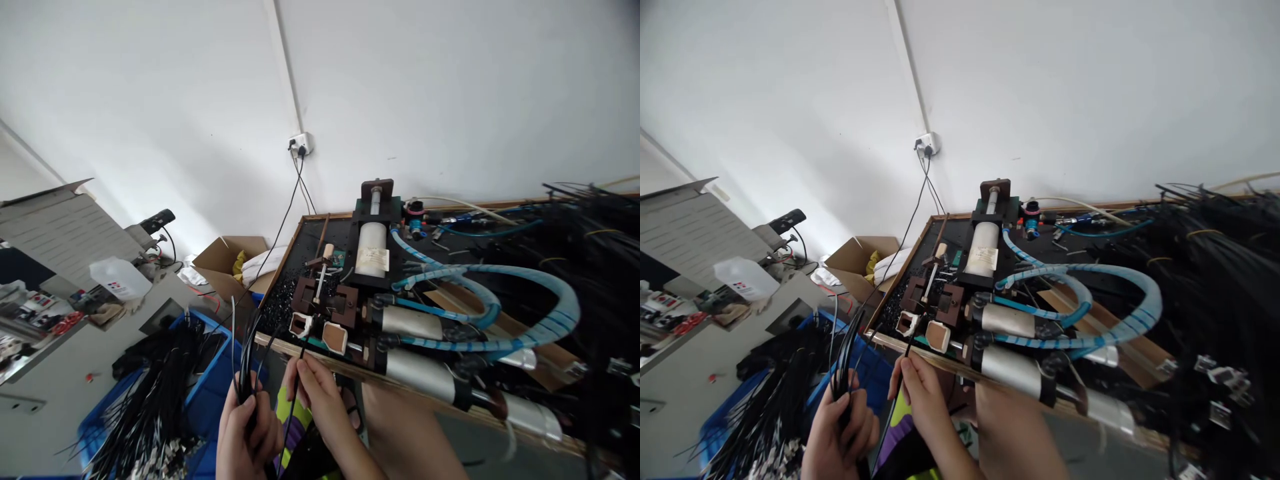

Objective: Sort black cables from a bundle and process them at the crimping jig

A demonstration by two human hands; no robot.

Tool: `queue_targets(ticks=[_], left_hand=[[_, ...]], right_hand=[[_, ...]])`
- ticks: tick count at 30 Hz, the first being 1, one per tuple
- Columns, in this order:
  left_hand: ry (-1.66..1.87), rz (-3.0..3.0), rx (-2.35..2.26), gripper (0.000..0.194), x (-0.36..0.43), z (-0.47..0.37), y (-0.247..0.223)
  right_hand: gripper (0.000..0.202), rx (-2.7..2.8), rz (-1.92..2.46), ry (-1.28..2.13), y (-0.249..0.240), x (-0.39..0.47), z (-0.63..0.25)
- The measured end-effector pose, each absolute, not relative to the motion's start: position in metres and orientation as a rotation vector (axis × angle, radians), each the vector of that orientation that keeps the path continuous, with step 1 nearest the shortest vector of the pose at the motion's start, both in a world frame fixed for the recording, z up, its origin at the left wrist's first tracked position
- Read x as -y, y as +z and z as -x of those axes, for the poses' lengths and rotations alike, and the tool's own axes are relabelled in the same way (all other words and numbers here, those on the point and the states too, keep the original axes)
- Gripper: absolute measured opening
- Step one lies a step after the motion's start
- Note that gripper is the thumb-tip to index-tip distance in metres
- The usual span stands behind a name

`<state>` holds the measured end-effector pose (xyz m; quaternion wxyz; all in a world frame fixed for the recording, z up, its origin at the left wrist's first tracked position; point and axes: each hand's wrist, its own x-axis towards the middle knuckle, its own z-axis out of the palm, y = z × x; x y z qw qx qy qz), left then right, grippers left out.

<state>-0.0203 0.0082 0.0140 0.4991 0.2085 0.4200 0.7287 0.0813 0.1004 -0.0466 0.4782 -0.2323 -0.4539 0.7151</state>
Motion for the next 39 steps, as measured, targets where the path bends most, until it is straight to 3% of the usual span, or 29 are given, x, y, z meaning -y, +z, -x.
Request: queue_targets(ticks=[4,7,13,17,22,29,33,39], left_hand=[[1.82,-0.49,-1.04,0.025,-0.005,0.015,0.017],[1.826,-0.48,-1.085,0.027,-0.002,0.011,0.019],[1.812,-0.447,-1.226,0.05,0.001,0.003,0.021],[1.769,-0.443,-1.276,0.058,0.0,0.001,0.023],[1.686,-0.442,-1.296,0.056,-0.002,-0.002,0.017],[1.673,-0.299,-1.356,0.078,-0.001,-0.013,0.001],[1.713,-0.305,-1.322,0.068,-0.004,-0.013,0.007],[1.751,-0.404,-1.332,0.054,-0.008,-0.006,0.02]], right_hand=[[0.064,1.291,0.676,1.668,-0.049,-0.105,-0.078],[0.053,1.481,0.761,1.593,-0.055,-0.106,-0.082],[0.05,1.708,1.063,1.305,-0.07,-0.098,-0.084],[0.026,1.715,1.063,1.185,-0.055,-0.096,-0.075],[0.048,1.231,0.575,1.396,-0.022,-0.085,-0.085],[0.033,0.846,0.676,1.348,-0.018,-0.086,-0.1],[0.026,0.888,0.678,1.32,-0.023,-0.084,-0.097],[0.04,1.158,0.726,1.351,-0.014,-0.06,-0.091]])
